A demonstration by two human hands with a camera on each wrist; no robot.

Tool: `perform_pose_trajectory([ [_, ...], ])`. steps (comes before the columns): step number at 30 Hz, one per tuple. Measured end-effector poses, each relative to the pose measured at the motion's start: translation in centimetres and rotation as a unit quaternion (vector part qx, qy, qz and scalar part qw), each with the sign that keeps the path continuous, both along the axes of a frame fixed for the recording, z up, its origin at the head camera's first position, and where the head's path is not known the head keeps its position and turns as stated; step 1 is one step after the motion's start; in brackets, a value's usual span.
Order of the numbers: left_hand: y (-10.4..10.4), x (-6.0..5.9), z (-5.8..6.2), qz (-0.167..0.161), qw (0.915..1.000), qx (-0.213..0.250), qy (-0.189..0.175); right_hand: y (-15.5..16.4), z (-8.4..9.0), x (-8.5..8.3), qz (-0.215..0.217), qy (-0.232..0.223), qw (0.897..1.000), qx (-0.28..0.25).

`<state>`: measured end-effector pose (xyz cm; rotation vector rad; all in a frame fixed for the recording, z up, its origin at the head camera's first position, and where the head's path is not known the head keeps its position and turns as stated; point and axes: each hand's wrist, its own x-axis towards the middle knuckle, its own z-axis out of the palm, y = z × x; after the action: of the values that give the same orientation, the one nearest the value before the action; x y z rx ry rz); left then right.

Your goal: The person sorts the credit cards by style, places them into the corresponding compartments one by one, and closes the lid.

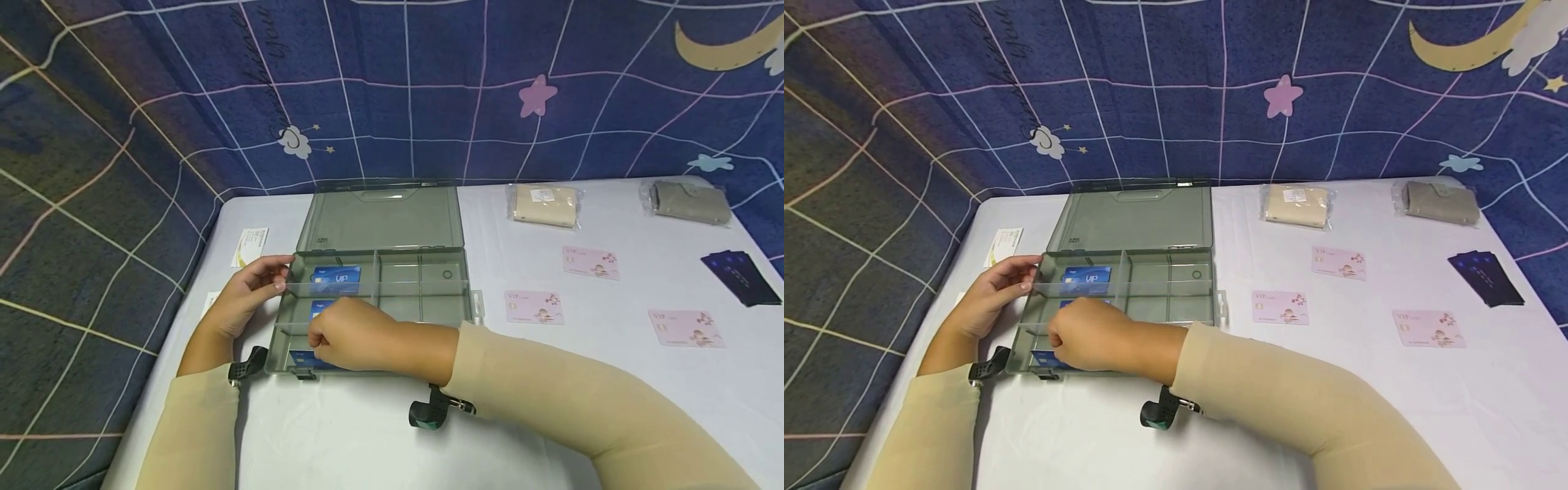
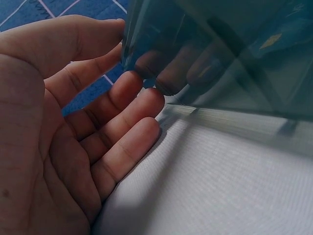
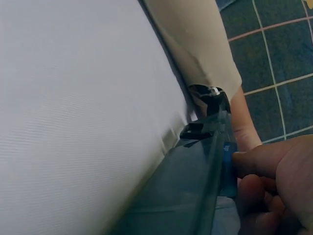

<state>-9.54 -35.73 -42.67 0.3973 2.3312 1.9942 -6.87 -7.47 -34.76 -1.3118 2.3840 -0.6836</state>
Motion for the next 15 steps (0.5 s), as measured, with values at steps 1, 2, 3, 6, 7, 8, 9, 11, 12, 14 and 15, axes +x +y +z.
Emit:
perform_pose_trajectory([
  [1,0.0,0.0,0.0,-0.001,1.0,-0.002,0.001,0.1,0.0,0.0,0.0,0.005,1.0,0.0],
  [2,0.0,-0.1,0.0,-0.001,1.0,-0.003,0.001,0.1,-0.1,0.0,0.0,0.011,1.0,-0.001],
  [3,0.0,-0.1,0.0,-0.002,1.0,-0.002,0.0,0.2,-0.1,0.1,0.0,0.017,1.0,-0.001],
  [6,0.0,-0.1,0.0,-0.001,1.0,0.001,-0.002,0.3,-0.1,0.0,-0.001,0.033,0.999,-0.002],
  [7,0.0,-0.1,0.0,-0.001,1.0,0.001,-0.002,0.4,-0.1,0.0,0.001,0.037,0.999,-0.003],
  [8,0.0,-0.1,0.0,0.0,1.0,0.003,-0.002,0.5,-0.1,-0.1,0.003,0.036,0.999,-0.007],
  [9,0.0,-0.1,0.0,0.001,1.0,0.005,-0.003,0.6,-0.1,-0.2,0.005,0.032,0.999,-0.013],
  [11,0.0,-0.1,0.0,0.002,1.0,0.004,-0.003,0.8,-0.1,-0.5,0.013,0.019,0.999,-0.026],
  [12,0.0,-0.1,0.0,0.003,1.0,0.004,-0.003,1.0,-0.1,-0.6,0.015,0.01,0.999,-0.034],
  [14,0.0,-0.1,0.0,0.003,1.0,0.004,-0.003,1.5,0.0,-0.8,0.019,-0.009,0.998,-0.051],
  [15,0.0,-0.1,0.0,0.003,1.0,0.004,-0.003,1.8,0.1,-1.0,0.019,-0.018,0.998,-0.059],
])
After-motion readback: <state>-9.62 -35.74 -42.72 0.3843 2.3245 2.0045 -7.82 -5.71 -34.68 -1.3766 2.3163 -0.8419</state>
